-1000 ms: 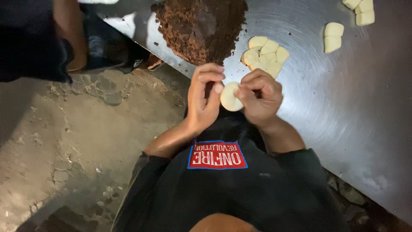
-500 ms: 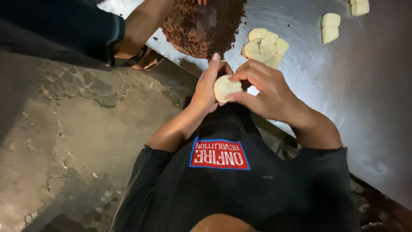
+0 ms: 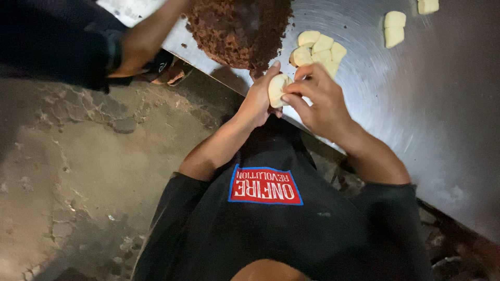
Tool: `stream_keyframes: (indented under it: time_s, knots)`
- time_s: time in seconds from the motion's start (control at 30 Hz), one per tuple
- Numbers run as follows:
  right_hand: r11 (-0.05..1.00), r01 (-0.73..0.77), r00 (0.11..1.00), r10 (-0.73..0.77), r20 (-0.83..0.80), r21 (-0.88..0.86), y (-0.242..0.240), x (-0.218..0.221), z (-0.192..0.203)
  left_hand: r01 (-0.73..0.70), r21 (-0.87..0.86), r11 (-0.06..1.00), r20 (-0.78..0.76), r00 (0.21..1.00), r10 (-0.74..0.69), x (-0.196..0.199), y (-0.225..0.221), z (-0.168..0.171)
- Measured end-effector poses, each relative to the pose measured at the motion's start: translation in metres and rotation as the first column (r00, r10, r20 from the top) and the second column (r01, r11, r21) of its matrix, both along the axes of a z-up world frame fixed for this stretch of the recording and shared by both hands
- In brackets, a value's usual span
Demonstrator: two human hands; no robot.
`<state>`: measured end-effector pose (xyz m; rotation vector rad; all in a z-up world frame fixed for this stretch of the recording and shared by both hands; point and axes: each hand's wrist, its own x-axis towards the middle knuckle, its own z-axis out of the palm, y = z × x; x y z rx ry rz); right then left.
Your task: The person places a dark paste onto small pieces of dough and folds them closed by hand on a metal table.
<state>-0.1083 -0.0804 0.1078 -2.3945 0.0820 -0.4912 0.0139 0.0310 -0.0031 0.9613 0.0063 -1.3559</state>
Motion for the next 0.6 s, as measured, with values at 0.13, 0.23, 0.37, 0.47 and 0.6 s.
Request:
stream_keyframes:
  time_s: [0.13, 0.23, 0.37, 0.47, 0.6]
  knots:
    - [0.989, -0.078, 0.974, 0.102, -0.201, 0.124, -0.022, -0.003, 0.010, 0.156, 0.013, 0.988, -0.030, 0.987, -0.156, -0.004, -0.006, -0.002]
    - [0.983, 0.112, 0.959, -0.068, -0.273, 0.147, -0.011, -0.004, 0.006, 0.171, 0.004, 0.985, -0.144, 0.975, -0.169, -0.010, -0.013, -0.019]
    - [0.984, 0.106, 0.991, -0.116, -0.070, -0.141, 0.013, -0.013, 0.002, 0.186, 0.080, 0.979, -0.321, 0.935, -0.151, -0.022, -0.030, -0.056]
    - [0.970, 0.158, 0.985, -0.167, -0.036, -0.184, 0.010, -0.030, -0.019, 0.263, 0.058, 0.963, -0.350, 0.909, -0.227, -0.039, -0.038, -0.083]
    - [0.953, 0.272, 0.931, -0.296, -0.213, -0.135, -0.020, -0.083, -0.099, 0.411, 0.360, 0.837, 0.163, 0.856, -0.491, -0.055, -0.033, -0.114]
